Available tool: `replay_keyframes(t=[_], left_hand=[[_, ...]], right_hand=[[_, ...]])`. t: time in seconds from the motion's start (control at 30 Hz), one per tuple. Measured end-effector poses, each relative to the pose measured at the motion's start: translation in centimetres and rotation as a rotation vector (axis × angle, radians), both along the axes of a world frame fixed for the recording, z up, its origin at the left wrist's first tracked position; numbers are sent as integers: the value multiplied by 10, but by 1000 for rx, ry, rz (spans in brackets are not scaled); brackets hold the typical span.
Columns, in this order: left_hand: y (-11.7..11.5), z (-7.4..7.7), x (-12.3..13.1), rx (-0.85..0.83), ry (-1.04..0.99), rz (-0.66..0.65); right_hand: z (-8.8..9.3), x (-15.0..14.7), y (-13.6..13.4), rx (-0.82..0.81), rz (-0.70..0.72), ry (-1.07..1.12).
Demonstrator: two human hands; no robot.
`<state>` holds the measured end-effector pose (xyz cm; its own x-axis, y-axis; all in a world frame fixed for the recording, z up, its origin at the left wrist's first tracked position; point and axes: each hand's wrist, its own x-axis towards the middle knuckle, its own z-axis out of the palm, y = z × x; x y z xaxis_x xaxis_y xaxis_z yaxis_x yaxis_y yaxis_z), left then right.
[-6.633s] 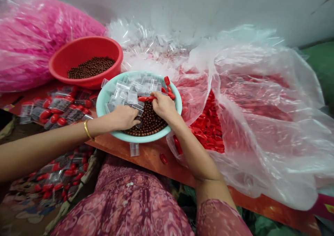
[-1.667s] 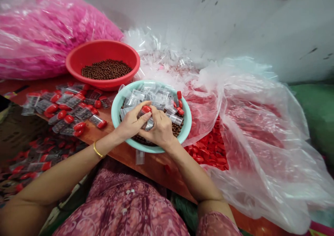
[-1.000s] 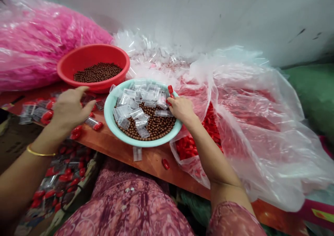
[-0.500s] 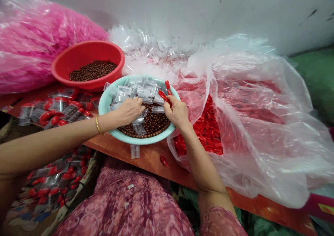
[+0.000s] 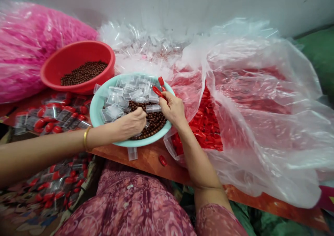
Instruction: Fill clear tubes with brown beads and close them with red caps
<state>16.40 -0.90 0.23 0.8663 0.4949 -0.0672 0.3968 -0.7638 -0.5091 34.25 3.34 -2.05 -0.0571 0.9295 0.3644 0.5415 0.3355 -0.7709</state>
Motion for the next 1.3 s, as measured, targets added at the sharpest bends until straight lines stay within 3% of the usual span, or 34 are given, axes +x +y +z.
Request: replay_keyframes(t=[0.17,0.27,0.37,0.5,0.6,0.77,0.93,1.17,1.3], left_hand=[[13,1,32,-514,-61,347],[33,1,41,-642,-184,576],[46,-5,40,-763,-432,794],[46,-19,30,-1128,-905,966],[41,-24,19,-1325,-1170,924],[31,-13,-1,-1542,-1404,649],[18,4,-18,-1564,-1533,456],[-3,-3,-30,-1511,-1589,484],[-10,-12,-34,-1577,-1603,522]], right_hand=[[0,2,-1,-57,5,-5],[-2,2,0,-73,2,5],[-3,3,1,-77,5,34],[-2,3,1,-70,30,97],[-2,2,1,-86,30,154],[-1,0,1,-118,1,222],[0,-2,0,-130,-7,259],[0,-1,3,-132,-57,308],[0,0,2,-132,40,137]])
